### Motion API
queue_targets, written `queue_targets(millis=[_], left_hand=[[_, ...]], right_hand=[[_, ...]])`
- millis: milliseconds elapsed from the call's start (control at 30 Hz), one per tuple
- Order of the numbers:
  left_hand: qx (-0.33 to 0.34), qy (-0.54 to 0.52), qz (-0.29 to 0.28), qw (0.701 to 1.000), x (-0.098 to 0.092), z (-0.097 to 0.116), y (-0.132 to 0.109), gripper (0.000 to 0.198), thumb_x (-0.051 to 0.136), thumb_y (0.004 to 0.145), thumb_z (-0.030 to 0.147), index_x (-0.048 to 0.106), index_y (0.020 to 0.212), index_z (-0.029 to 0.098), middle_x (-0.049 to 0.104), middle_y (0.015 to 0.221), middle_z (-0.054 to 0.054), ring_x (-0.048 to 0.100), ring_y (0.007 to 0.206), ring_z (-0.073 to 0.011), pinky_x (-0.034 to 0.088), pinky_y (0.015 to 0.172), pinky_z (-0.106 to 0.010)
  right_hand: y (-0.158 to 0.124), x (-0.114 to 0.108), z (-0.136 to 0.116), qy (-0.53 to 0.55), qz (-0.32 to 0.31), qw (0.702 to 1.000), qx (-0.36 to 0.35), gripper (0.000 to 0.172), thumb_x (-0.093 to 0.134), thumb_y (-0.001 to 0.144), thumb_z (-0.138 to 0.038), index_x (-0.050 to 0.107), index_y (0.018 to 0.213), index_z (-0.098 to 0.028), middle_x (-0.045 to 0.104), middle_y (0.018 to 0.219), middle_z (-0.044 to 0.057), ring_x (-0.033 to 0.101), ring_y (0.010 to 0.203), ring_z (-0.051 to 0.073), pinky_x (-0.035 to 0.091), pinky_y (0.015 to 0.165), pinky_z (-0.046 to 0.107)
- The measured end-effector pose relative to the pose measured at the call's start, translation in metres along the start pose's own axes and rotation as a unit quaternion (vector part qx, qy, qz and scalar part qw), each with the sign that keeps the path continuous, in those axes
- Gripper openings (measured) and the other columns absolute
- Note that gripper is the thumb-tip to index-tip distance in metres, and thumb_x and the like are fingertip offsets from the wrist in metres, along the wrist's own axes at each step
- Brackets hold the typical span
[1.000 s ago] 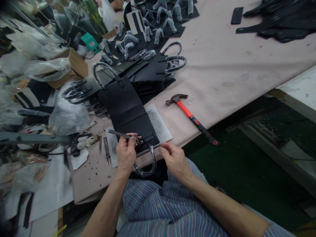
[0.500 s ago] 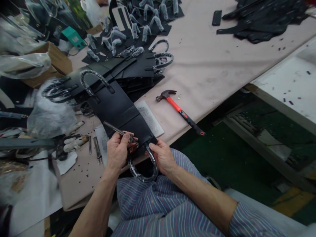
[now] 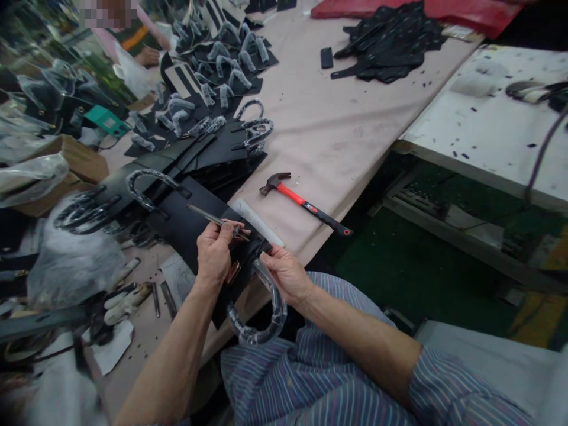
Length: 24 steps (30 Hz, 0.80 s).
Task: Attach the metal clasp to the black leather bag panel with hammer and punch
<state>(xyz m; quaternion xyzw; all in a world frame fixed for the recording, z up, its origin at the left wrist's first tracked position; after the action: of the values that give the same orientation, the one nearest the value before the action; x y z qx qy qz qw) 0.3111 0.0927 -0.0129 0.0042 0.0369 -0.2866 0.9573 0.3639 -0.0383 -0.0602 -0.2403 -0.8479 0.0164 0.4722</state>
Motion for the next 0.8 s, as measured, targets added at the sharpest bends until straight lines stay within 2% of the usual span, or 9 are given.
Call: queue_targets(millis=[133,233,333,533,667,800], left_hand=[[-0.061,-0.051,0.058,0.995,-0.003,-0.025,-0.001,0.04,0.069,0.085,0.053,0.064,0.087,0.014,0.073,0.085,-0.005,0.074,0.07,-0.0164,0.061,0.066,-0.028],[-0.074,-0.058,0.056,0.994,0.0,-0.036,0.0,0.04,0.07,0.084,0.053,0.063,0.088,0.014,0.073,0.085,-0.004,0.075,0.073,-0.0168,0.061,0.067,-0.027],[-0.086,-0.058,0.052,0.993,0.003,-0.044,0.001,0.038,0.069,0.086,0.051,0.063,0.09,0.013,0.073,0.087,-0.005,0.075,0.075,-0.0168,0.061,0.066,-0.026],[-0.097,-0.072,0.055,0.991,0.002,-0.051,-0.001,0.034,0.067,0.089,0.047,0.063,0.09,0.013,0.074,0.086,-0.005,0.076,0.075,-0.0163,0.061,0.065,-0.024],[-0.106,-0.075,0.057,0.99,0.002,-0.051,-0.003,0.032,0.066,0.089,0.045,0.063,0.09,0.013,0.074,0.087,-0.005,0.076,0.074,-0.0159,0.061,0.066,-0.023],[-0.147,-0.119,0.064,0.98,0.001,-0.053,0.0,0.032,0.068,0.087,0.044,0.061,0.087,0.013,0.073,0.083,-0.005,0.076,0.072,-0.0167,0.06,0.061,-0.022]], right_hand=[[0.002,-0.016,-0.001,0.005,0.03,0.999,-0.019,0.034,0.093,0.07,-0.039,0.071,0.088,-0.019,0.071,0.078,0.001,0.067,0.073,0.018,0.056,0.074,0.032],[0.001,-0.033,0.0,0.005,0.081,0.996,-0.027,0.031,0.093,0.068,-0.034,0.069,0.078,-0.017,0.068,0.071,-0.001,0.062,0.065,0.014,0.052,0.071,0.028],[0.0,-0.045,0.001,0.006,0.127,0.992,-0.025,0.03,0.094,0.066,-0.032,0.069,0.075,-0.016,0.067,0.069,-0.001,0.06,0.064,0.013,0.05,0.07,0.027],[0.0,-0.044,0.003,0.005,0.123,0.992,-0.012,0.029,0.094,0.064,-0.029,0.07,0.076,-0.016,0.066,0.067,-0.002,0.054,0.056,0.011,0.048,0.066,0.027],[0.001,-0.04,0.004,0.008,0.134,0.991,-0.002,0.032,0.095,0.064,-0.029,0.071,0.079,-0.016,0.067,0.07,-0.001,0.058,0.06,0.012,0.049,0.065,0.026],[0.004,-0.03,0.004,0.021,0.117,0.993,-0.001,0.034,0.096,0.065,-0.03,0.071,0.083,-0.015,0.067,0.069,0.0,0.059,0.058,0.012,0.049,0.06,0.024]])
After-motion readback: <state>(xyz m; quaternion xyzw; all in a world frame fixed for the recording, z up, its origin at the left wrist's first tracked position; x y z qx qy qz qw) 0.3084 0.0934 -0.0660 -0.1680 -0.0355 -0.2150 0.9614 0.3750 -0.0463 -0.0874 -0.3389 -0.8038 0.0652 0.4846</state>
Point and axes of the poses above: each hand's wrist, its own y-axis towards the middle knuckle, its own x-axis out of the palm, z = x × y, the point moved 7 cm from there along y, towards the middle knuckle
